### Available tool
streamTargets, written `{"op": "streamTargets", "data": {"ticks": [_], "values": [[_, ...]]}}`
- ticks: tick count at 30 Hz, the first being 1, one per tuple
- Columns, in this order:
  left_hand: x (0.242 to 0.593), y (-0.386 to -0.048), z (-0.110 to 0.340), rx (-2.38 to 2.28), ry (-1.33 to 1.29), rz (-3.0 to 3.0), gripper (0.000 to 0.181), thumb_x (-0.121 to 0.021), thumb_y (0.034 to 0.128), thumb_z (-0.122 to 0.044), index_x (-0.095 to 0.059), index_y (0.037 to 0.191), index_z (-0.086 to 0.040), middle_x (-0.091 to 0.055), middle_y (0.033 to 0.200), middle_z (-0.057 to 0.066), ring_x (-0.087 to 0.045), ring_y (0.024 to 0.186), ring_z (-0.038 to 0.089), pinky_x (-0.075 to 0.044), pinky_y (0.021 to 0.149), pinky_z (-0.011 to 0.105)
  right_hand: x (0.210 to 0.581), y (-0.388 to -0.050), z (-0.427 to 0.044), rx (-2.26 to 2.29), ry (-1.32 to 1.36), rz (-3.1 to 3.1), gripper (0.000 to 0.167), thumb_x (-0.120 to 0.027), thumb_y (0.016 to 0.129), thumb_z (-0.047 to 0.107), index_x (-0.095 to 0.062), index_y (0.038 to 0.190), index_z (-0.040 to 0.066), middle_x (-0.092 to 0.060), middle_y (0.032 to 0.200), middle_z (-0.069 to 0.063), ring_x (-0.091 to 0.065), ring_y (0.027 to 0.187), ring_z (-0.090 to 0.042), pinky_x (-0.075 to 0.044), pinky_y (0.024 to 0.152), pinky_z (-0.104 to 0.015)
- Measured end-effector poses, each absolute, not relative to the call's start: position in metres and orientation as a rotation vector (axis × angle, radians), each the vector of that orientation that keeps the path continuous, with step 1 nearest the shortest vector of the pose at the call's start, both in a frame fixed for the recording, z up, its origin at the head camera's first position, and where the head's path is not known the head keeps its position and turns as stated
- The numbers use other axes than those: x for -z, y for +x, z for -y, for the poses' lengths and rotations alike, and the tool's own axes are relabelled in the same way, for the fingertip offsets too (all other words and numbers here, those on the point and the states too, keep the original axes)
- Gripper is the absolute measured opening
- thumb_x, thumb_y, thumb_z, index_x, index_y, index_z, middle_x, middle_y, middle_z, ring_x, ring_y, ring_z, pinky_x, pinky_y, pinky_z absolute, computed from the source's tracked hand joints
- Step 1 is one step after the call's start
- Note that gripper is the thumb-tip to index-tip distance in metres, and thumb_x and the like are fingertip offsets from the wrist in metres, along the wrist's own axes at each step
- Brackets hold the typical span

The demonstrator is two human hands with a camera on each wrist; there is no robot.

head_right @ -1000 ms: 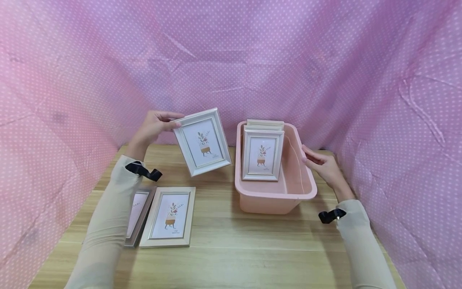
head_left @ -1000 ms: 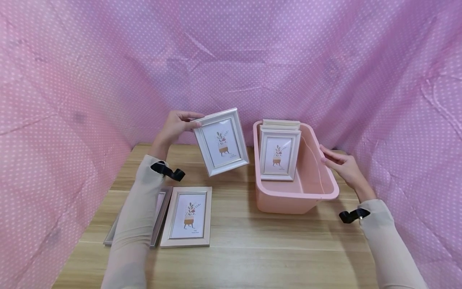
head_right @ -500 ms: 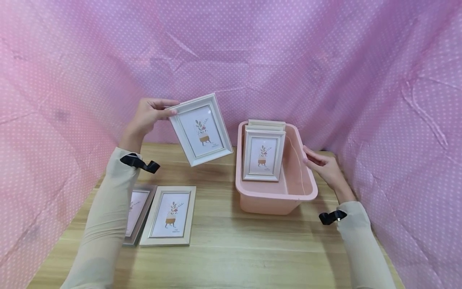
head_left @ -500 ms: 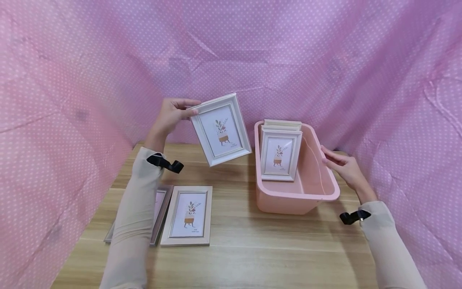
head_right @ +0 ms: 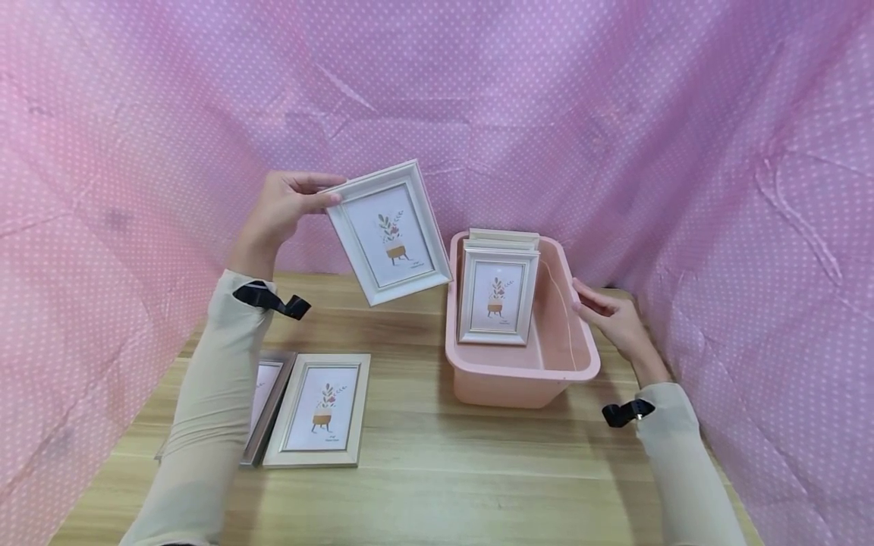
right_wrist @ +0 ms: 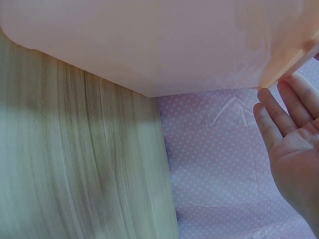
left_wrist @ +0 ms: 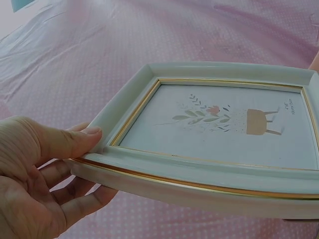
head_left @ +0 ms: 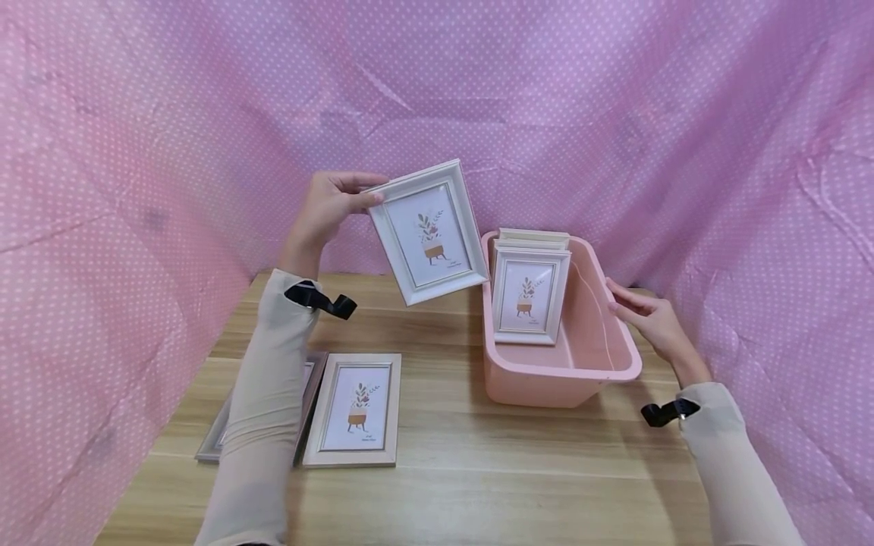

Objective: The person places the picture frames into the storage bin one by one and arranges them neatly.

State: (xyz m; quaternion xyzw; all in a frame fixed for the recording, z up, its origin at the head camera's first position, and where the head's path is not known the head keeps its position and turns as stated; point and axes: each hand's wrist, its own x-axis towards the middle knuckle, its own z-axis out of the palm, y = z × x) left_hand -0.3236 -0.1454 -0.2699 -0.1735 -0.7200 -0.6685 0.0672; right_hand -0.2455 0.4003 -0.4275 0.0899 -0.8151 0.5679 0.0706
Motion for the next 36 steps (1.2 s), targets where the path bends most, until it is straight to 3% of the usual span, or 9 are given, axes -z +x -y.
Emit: {"op": "streamTargets", "data": {"ticks": [6,15,22,36], "values": [[0.259,-0.326,0.127,2.028,-0.566,2.153,0.030,-0.077,0.0852,0.005,-0.072,0.114,0.009,-0.080,0.090,0.000,-0.076,0.078,0.014,-0.063,0.071,0.025,0.428,-0.246,-0.403,-1.742,0.328,2.428,0.046,-0.069,0.096,0.006,-0.057,0.141,0.003,-0.064,0.135,0.015,-0.061,0.112,0.014,-0.051,0.090,-0.007],[0.249,-0.328,0.086,2.024,-0.665,2.157,0.029,-0.077,0.0858,0.003,-0.073,0.114,0.007,-0.080,0.098,0.009,-0.076,0.080,0.016,-0.063,0.071,0.027,0.425,-0.241,-0.408,-1.731,0.280,2.427,0.045,-0.070,0.096,0.006,-0.059,0.139,0.007,-0.063,0.138,0.008,-0.062,0.112,0.013,-0.052,0.089,-0.008],[0.248,-0.329,0.052,2.026,-0.752,2.180,0.028,-0.077,0.0865,0.003,-0.073,0.114,0.007,-0.077,0.106,0.021,-0.075,0.080,0.016,-0.063,0.072,0.029,0.426,-0.241,-0.409,-1.794,0.328,2.385,0.046,-0.069,0.095,0.003,-0.057,0.140,0.002,-0.066,0.132,0.018,-0.062,0.112,0.012,-0.053,0.089,-0.008],[0.251,-0.326,-0.004,2.014,-0.897,2.224,0.027,-0.078,0.0878,-0.003,-0.075,0.115,0.000,-0.076,0.114,0.016,-0.074,0.084,0.016,-0.062,0.076,0.032,0.426,-0.239,-0.405,-1.753,0.340,2.401,0.045,-0.069,0.096,0.005,-0.058,0.139,0.004,-0.065,0.135,0.015,-0.061,0.113,0.012,-0.051,0.090,-0.007]]}}
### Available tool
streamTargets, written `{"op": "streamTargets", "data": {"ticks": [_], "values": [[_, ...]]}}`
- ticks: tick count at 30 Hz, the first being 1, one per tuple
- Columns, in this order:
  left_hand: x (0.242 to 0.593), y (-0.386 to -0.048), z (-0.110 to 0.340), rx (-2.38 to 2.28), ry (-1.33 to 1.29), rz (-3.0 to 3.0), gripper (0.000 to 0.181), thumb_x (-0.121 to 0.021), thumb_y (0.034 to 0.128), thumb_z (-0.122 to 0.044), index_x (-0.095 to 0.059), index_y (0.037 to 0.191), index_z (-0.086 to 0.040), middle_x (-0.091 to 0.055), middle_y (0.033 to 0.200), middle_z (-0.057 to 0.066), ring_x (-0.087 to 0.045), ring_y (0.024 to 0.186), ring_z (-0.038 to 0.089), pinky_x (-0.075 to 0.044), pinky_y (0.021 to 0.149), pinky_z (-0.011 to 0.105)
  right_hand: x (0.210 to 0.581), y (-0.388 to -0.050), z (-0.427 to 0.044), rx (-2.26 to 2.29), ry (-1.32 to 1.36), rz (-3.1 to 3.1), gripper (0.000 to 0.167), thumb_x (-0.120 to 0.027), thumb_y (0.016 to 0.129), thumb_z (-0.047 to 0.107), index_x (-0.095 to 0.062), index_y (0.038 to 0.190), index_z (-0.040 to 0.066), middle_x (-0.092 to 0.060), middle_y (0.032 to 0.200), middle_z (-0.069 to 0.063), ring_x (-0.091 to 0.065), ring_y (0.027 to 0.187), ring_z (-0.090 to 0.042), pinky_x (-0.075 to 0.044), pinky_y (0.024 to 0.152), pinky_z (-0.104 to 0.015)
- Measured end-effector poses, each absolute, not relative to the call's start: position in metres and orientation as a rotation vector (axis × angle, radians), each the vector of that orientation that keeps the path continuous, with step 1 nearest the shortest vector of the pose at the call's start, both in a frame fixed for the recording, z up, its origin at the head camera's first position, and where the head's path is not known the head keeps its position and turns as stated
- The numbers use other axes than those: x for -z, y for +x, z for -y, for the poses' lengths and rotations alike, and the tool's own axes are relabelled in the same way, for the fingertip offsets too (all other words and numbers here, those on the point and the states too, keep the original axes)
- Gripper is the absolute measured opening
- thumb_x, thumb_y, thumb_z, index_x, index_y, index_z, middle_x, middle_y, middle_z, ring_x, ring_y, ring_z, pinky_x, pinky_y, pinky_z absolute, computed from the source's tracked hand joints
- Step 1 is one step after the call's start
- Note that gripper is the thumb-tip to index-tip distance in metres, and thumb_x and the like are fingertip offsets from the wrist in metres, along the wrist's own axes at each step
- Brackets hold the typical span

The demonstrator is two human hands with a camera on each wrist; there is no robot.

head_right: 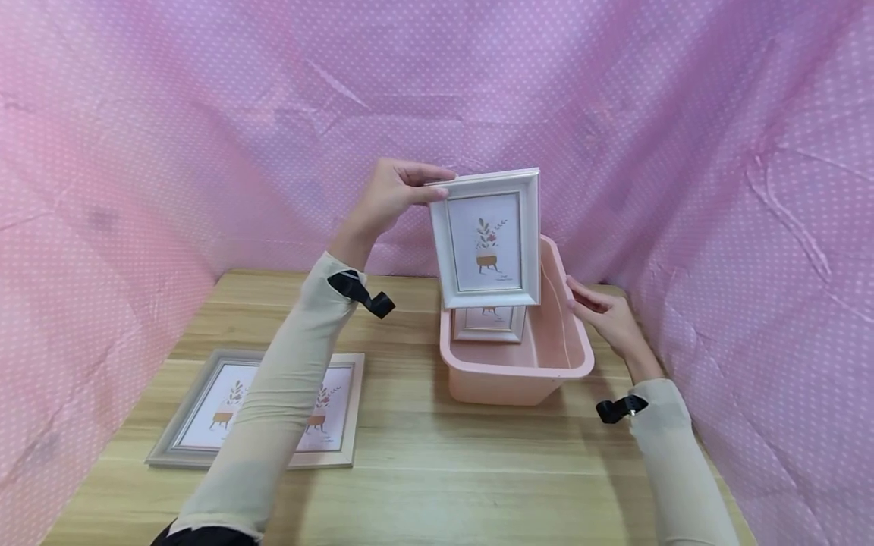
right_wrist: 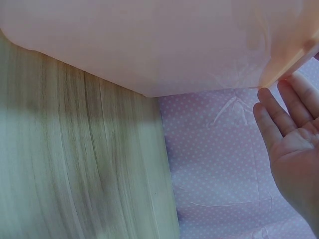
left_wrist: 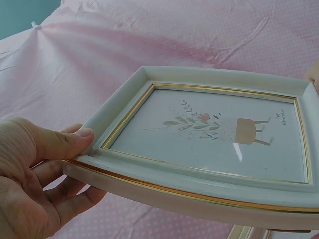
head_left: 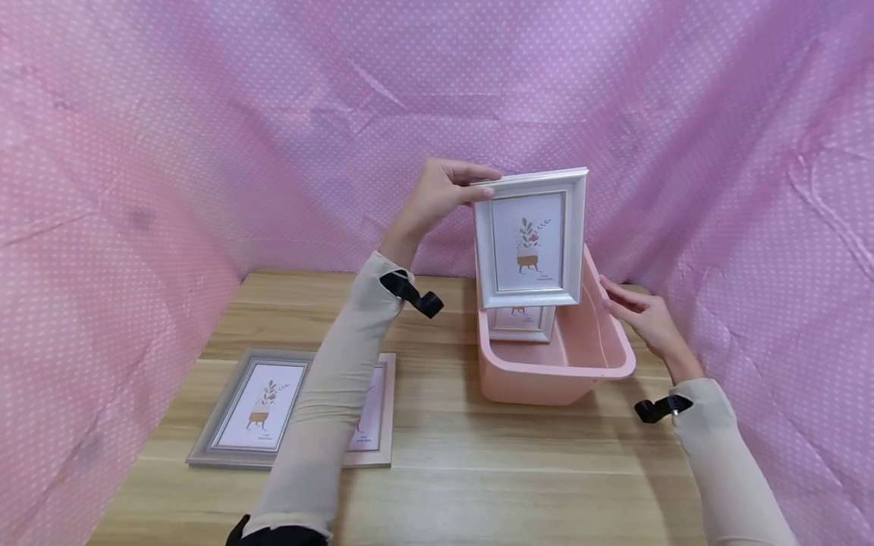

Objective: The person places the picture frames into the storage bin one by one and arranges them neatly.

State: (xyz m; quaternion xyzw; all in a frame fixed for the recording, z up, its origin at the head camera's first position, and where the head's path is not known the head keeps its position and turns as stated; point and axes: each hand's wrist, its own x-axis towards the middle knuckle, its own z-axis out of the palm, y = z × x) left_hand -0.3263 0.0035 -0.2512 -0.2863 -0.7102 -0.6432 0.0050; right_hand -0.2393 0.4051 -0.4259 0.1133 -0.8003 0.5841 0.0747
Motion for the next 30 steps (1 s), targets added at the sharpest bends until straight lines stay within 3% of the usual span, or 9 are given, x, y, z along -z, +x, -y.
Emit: {"op": "streamTargets", "data": {"ticks": [4,12,20,26,30], "values": [[0.253,-0.327,-0.017,2.008,-0.960,2.217,0.027,-0.078,0.0874,-0.002,-0.075,0.114,0.001,-0.076,0.115,0.017,-0.073,0.083,0.015,-0.062,0.075,0.031,0.426,-0.239,-0.405,-1.740,0.368,2.399,0.045,-0.068,0.096,0.003,-0.058,0.139,0.005,-0.064,0.137,0.012,-0.060,0.114,0.013,-0.050,0.091,-0.006],[0.268,-0.325,-0.036,1.972,-0.957,2.322,0.027,-0.079,0.0865,-0.004,-0.076,0.113,0.000,-0.077,0.110,0.017,-0.069,0.075,0.011,-0.059,0.068,0.025,0.425,-0.239,-0.403,-1.641,0.357,2.458,0.047,-0.068,0.097,0.007,-0.053,0.142,0.000,-0.063,0.133,0.021,-0.058,0.114,0.016,-0.047,0.093,-0.003],[0.286,-0.323,-0.042,1.936,-0.935,2.390,0.024,-0.080,0.0853,-0.001,-0.077,0.109,-0.001,-0.078,0.105,0.017,-0.061,0.067,0.008,-0.051,0.061,0.020,0.427,-0.240,-0.405,-1.650,0.357,2.446,0.045,-0.068,0.097,0.007,-0.057,0.141,0.008,-0.062,0.139,0.010,-0.057,0.116,0.015,-0.046,0.094,-0.004],[0.294,-0.323,-0.040,1.913,-0.977,2.393,0.024,-0.079,0.0855,-0.001,-0.077,0.109,0.000,-0.078,0.102,0.018,-0.059,0.066,0.009,-0.051,0.062,0.026,0.428,-0.239,-0.406,-1.727,0.363,2.387,0.044,-0.068,0.096,0.004,-0.059,0.139,0.005,-0.065,0.133,0.016,-0.059,0.114,0.014,-0.048,0.092,-0.004],[0.298,-0.321,-0.038,1.919,-0.956,2.429,0.024,-0.079,0.0865,-0.003,-0.077,0.110,-0.002,-0.078,0.104,0.016,-0.061,0.070,0.009,-0.058,0.075,0.045,0.428,-0.238,-0.405,-1.749,0.358,2.380,0.045,-0.068,0.096,0.003,-0.057,0.139,0.003,-0.066,0.132,0.017,-0.060,0.114,0.014,-0.049,0.091,-0.004]]}}
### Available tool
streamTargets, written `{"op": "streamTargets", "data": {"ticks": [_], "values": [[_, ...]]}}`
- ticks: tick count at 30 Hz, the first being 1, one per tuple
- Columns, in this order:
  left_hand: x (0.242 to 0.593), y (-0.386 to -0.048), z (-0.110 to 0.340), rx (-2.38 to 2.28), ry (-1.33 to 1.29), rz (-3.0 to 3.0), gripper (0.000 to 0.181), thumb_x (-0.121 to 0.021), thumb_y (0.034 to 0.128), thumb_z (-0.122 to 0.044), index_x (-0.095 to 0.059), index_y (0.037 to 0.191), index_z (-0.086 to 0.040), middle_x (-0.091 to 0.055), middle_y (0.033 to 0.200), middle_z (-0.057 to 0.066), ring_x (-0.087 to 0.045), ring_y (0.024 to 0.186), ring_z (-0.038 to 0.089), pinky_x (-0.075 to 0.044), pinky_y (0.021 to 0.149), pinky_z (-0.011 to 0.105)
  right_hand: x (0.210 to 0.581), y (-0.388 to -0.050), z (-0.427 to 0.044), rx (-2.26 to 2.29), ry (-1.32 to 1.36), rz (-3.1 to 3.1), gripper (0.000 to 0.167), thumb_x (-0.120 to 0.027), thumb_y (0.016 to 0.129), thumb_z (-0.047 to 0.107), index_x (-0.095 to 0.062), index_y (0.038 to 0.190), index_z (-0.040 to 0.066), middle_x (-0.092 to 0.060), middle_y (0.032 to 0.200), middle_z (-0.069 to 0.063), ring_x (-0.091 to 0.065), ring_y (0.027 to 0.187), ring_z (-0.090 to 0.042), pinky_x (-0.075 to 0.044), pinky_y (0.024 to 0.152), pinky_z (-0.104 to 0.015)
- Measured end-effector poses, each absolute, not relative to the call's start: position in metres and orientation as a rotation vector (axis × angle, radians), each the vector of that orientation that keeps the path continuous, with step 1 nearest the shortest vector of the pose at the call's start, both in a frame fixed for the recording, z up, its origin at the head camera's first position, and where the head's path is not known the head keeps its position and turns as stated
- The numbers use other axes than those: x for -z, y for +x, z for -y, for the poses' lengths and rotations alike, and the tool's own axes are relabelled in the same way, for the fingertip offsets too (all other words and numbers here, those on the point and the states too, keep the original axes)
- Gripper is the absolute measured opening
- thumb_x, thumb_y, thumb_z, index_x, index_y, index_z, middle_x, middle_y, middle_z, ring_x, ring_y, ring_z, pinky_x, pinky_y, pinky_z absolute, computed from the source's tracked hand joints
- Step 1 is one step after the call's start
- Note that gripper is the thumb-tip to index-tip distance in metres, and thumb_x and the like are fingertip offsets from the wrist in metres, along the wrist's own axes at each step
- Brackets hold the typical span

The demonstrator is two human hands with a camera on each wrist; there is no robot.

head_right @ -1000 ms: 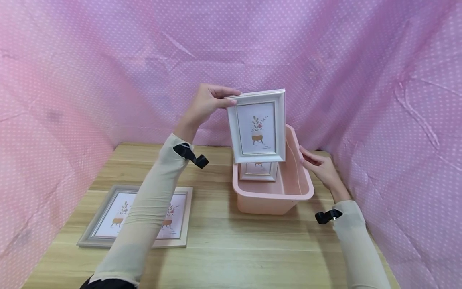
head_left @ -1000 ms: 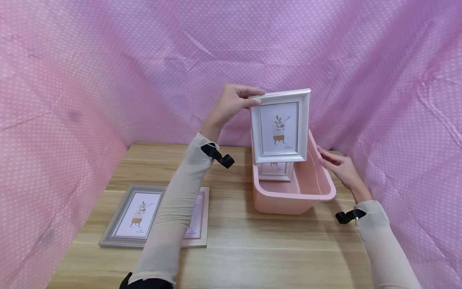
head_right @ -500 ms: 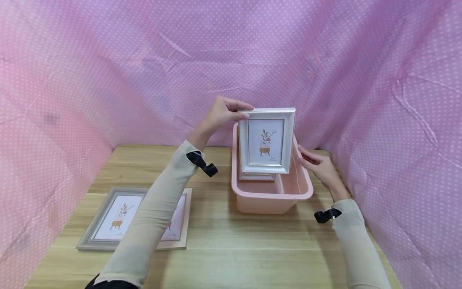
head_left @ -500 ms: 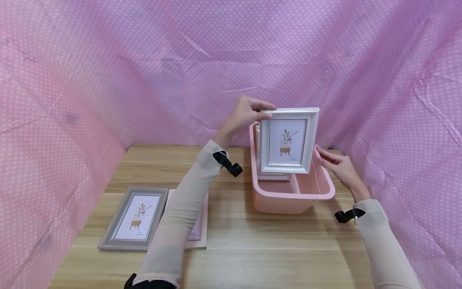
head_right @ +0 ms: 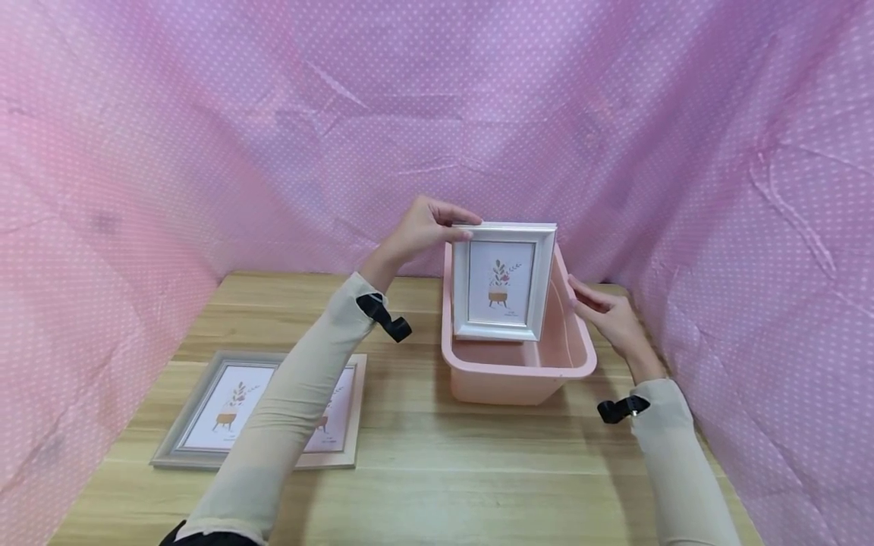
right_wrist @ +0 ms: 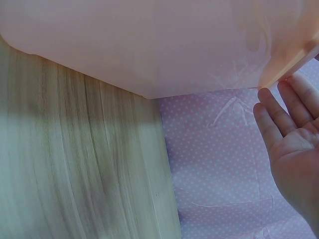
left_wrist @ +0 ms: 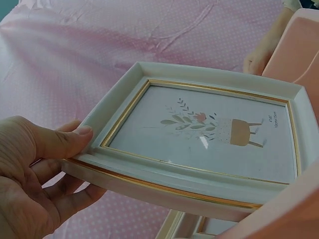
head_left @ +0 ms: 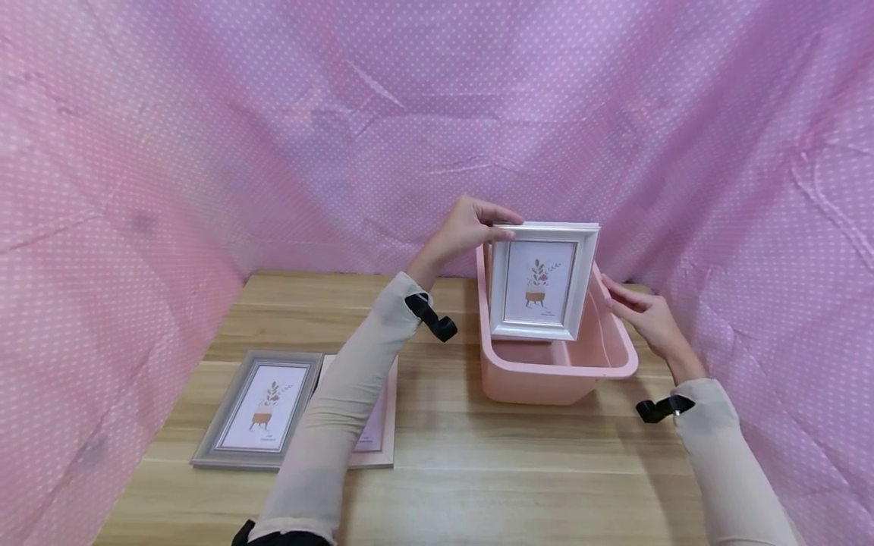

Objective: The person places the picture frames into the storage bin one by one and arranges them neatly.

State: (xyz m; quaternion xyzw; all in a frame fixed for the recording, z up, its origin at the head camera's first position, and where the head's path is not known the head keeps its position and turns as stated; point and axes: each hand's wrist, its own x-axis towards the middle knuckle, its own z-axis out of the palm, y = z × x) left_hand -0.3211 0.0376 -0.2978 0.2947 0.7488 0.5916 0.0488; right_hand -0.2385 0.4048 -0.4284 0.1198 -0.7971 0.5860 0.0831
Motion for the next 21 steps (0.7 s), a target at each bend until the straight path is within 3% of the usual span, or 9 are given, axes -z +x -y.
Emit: {"op": "streamTargets", "data": {"ticks": [3,8,14,21], "values": [[0.2992,-0.3211,-0.0370,-1.792,0.872,-2.284,0.024,-0.079,0.0867,-0.003,-0.077,0.110,-0.002,-0.078,0.106,0.016,-0.061,0.071,0.010,-0.056,0.081,0.052,0.4278,-0.2385,-0.4047,-1.794,0.363,2.360,0.045,-0.068,0.096,0.002,-0.056,0.140,0.000,-0.066,0.132,0.017,-0.060,0.114,0.013,-0.049,0.091,-0.005],[0.3022,-0.3220,-0.0357,-1.738,0.874,-2.281,0.024,-0.080,0.0859,-0.005,-0.078,0.110,-0.003,-0.078,0.109,0.014,-0.068,0.079,0.011,-0.060,0.080,0.043,0.4290,-0.2388,-0.4045,-1.863,0.384,2.322,0.046,-0.067,0.096,0.000,-0.053,0.140,-0.005,-0.066,0.132,0.016,-0.061,0.115,0.012,-0.051,0.091,-0.007],[0.3021,-0.3240,-0.0346,-1.627,0.967,-2.268,0.023,-0.080,0.0863,-0.005,-0.078,0.110,-0.004,-0.078,0.108,0.012,-0.067,0.075,0.010,-0.058,0.081,0.053,0.4296,-0.2393,-0.4049,-1.770,0.380,2.359,0.044,-0.068,0.096,0.002,-0.059,0.139,0.008,-0.063,0.137,0.008,-0.059,0.116,0.014,-0.048,0.093,-0.004],[0.2983,-0.3213,-0.0322,-1.468,1.109,-2.269,0.024,-0.080,0.0866,-0.006,-0.079,0.111,-0.006,-0.079,0.109,0.008,-0.063,0.072,0.008,-0.050,0.065,0.023,0.4281,-0.2394,-0.4033,-1.741,0.352,2.382,0.044,-0.068,0.096,0.005,-0.060,0.139,0.010,-0.064,0.137,0.010,-0.058,0.116,0.015,-0.047,0.093,-0.004]]}}
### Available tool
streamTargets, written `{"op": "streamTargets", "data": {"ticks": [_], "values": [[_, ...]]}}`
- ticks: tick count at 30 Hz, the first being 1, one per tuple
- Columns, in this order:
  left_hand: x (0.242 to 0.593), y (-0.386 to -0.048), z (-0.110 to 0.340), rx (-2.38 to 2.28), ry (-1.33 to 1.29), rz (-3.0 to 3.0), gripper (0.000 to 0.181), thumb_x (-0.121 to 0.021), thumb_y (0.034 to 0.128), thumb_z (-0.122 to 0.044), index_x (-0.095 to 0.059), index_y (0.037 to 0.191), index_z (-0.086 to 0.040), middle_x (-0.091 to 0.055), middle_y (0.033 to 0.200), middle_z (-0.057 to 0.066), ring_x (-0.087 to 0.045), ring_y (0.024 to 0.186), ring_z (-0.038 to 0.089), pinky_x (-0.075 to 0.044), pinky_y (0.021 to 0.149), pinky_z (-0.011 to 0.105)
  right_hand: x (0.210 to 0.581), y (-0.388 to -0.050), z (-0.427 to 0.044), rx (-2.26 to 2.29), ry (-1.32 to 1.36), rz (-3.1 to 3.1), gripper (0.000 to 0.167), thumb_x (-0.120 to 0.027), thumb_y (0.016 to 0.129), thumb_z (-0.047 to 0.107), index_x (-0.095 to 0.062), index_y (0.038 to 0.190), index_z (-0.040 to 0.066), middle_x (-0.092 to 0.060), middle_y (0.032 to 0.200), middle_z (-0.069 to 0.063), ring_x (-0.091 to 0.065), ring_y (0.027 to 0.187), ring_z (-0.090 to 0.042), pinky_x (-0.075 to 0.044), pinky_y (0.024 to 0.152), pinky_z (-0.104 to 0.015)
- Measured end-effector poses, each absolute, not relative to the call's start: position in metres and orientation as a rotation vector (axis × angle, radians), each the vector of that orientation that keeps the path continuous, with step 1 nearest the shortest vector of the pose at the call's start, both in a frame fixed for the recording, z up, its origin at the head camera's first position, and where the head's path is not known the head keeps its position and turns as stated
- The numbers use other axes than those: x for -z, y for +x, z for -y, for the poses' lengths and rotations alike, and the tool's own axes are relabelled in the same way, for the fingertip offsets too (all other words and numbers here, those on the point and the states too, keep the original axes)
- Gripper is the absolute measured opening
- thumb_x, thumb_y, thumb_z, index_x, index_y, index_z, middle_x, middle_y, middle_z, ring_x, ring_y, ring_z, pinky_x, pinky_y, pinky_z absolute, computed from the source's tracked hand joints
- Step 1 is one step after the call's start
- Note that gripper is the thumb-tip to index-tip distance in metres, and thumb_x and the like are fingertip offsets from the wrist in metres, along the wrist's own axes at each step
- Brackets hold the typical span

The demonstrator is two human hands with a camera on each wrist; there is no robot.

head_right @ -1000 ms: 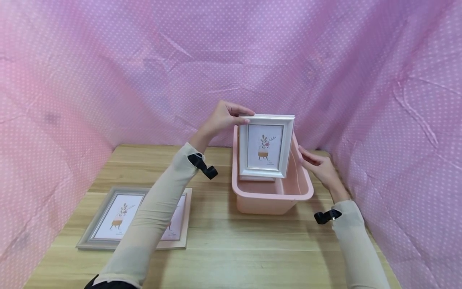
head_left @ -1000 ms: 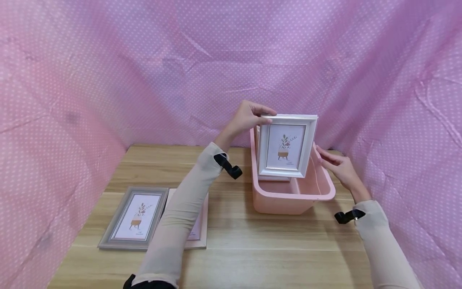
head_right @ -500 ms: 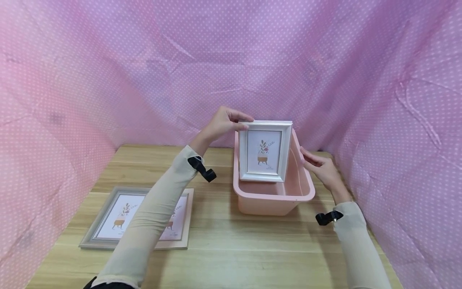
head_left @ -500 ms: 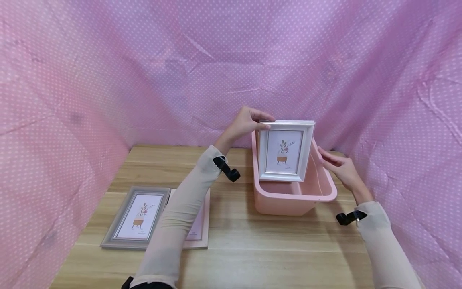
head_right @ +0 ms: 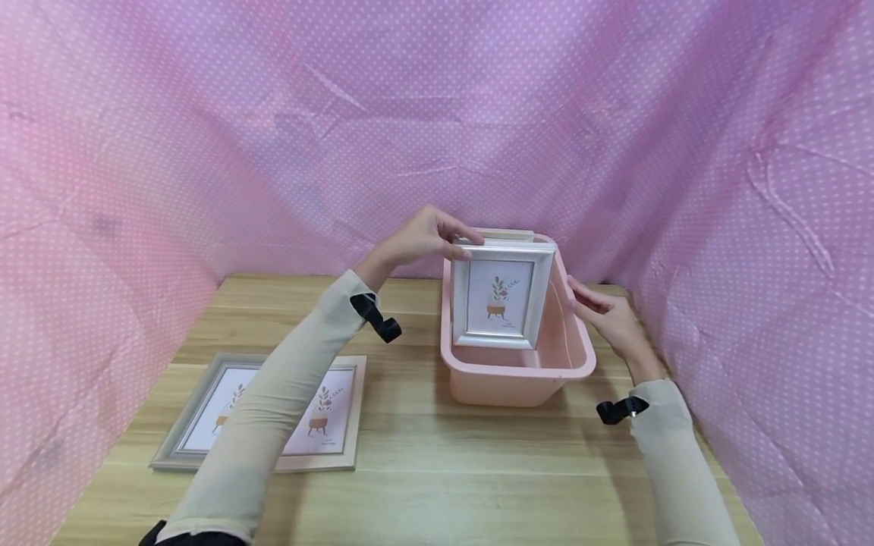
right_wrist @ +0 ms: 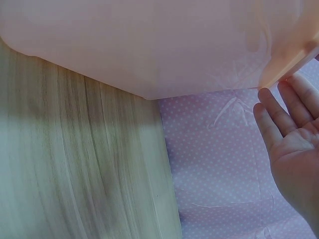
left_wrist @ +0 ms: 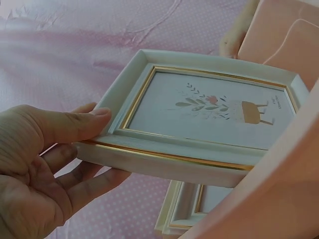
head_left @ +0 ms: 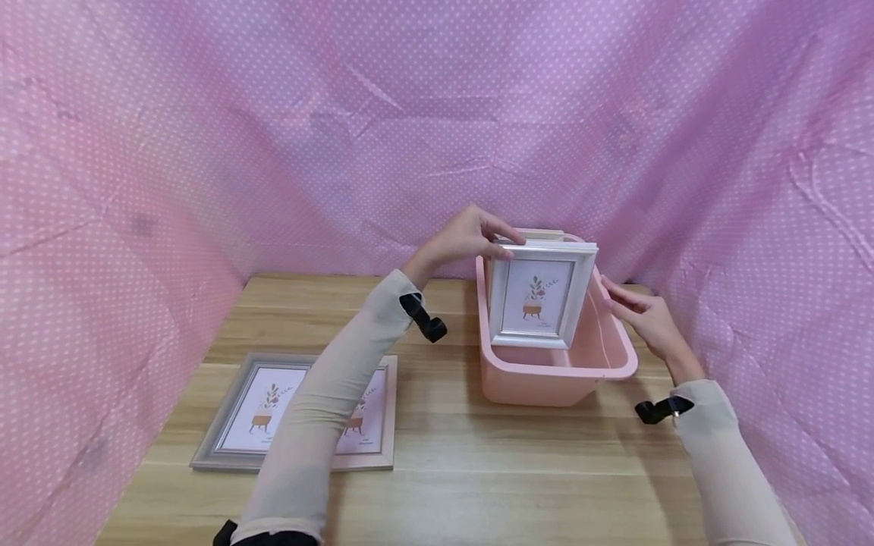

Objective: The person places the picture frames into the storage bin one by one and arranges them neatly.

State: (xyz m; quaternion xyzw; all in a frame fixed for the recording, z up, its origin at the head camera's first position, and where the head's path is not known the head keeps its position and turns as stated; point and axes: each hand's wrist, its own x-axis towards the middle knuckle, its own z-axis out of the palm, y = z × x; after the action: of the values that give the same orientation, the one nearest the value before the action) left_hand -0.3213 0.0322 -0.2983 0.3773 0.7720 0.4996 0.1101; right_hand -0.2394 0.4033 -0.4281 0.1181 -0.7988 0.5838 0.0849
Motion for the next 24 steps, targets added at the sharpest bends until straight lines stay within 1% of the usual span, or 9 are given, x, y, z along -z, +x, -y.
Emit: {"op": "streamTargets", "data": {"ticks": [2,4,7,9,11,13,16,19,24], "values": [[0.299,-0.319,-0.033,-1.431,1.130,-2.244,0.025,-0.080,0.0865,-0.005,-0.078,0.111,-0.007,-0.079,0.110,0.008,-0.062,0.072,0.009,-0.049,0.064,0.022,0.427,-0.239,-0.403,-1.697,0.341,2.407,0.044,-0.068,0.097,0.007,-0.059,0.140,0.011,-0.063,0.137,0.010,-0.057,0.116,0.016,-0.047,0.093,-0.003],[0.301,-0.316,-0.034,-1.403,1.139,-2.214,0.025,-0.079,0.0865,-0.004,-0.079,0.112,-0.008,-0.078,0.113,0.006,-0.056,0.067,0.009,-0.046,0.062,0.023,0.426,-0.238,-0.403,-1.666,0.327,2.423,0.044,-0.069,0.097,0.008,-0.059,0.140,0.011,-0.063,0.137,0.012,-0.057,0.115,0.017,-0.047,0.093,-0.003],[0.306,-0.314,-0.037,-1.366,1.137,-2.186,0.026,-0.079,0.0859,-0.003,-0.079,0.111,-0.010,-0.077,0.116,0.004,-0.050,0.065,0.010,-0.042,0.060,0.023,0.426,-0.237,-0.402,-1.663,0.330,2.426,0.045,-0.069,0.097,0.008,-0.057,0.141,0.006,-0.063,0.136,0.013,-0.057,0.115,0.016,-0.047,0.092,-0.003],[0.309,-0.314,-0.038,-1.329,1.144,-2.184,0.026,-0.079,0.0854,-0.002,-0.080,0.110,-0.010,-0.077,0.118,0.003,-0.052,0.069,0.010,-0.043,0.060,0.021,0.427,-0.237,-0.401,-1.676,0.334,2.420,0.045,-0.069,0.097,0.007,-0.057,0.140,0.004,-0.064,0.136,0.013,-0.058,0.115,0.016,-0.047,0.092,-0.003],[0.312,-0.315,-0.039,-1.291,1.153,-2.176,0.028,-0.080,0.0843,0.000,-0.080,0.110,-0.010,-0.076,0.119,0.004,-0.059,0.076,0.010,-0.046,0.062,0.020,0.428,-0.236,-0.401,-1.692,0.343,2.415,0.045,-0.068,0.097,0.006,-0.057,0.140,0.004,-0.063,0.137,0.010,-0.058,0.116,0.015,-0.047,0.093,-0.003],[0.315,-0.315,-0.039,-1.251,1.167,-2.162,0.030,-0.079,0.0832,0.002,-0.079,0.111,-0.009,-0.076,0.119,0.006,-0.066,0.084,0.011,-0.051,0.065,0.020,0.428,-0.236,-0.401,-1.699,0.342,2.414,0.044,-0.069,0.097,0.006,-0.059,0.140,0.007,-0.062,0.138,0.008,-0.058,0.116,0.016,-0.047,0.093,-0.003],[0.318,-0.317,-0.039,-1.197,1.200,-2.147,0.033,-0.079,0.0819,0.004,-0.078,0.113,-0.007,-0.076,0.119,0.008,-0.072,0.086,0.013,-0.056,0.067,0.021,0.428,-0.235,-0.401,-1.716,0.337,2.405,0.044,-0.069,0.096,0.005,-0.060,0.139,0.009,-0.061,0.139,0.006,-0.058,0.116,0.015,-0.047,0.093,-0.003],[0.320,-0.319,-0.039,-1.175,1.216,-2.153,0.034,-0.079,0.0810,0.003,-0.078,0.114,-0.007,-0.076,0.119,0.009,-0.073,0.089,0.014,-0.059,0.071,0.023,0.428,-0.237,-0.402,-1.692,0.335,2.405,0.044,-0.069,0.097,0.006,-0.060,0.139,0.009,-0.063,0.137,0.009,-0.058,0.115,0.016,-0.047,0.093,-0.003],[0.323,-0.322,-0.038,-1.163,1.178,-2.185,0.035,-0.080,0.0805,0.003,-0.078,0.113,-0.008,-0.076,0.120,0.008,-0.072,0.097,0.017,-0.061,0.077,0.025,0.430,-0.238,-0.403,-1.733,0.341,2.382,0.044,-0.068,0.096,0.005,-0.059,0.139,0.009,-0.063,0.136,0.010,-0.059,0.116,0.014,-0.048,0.093,-0.004]]}}
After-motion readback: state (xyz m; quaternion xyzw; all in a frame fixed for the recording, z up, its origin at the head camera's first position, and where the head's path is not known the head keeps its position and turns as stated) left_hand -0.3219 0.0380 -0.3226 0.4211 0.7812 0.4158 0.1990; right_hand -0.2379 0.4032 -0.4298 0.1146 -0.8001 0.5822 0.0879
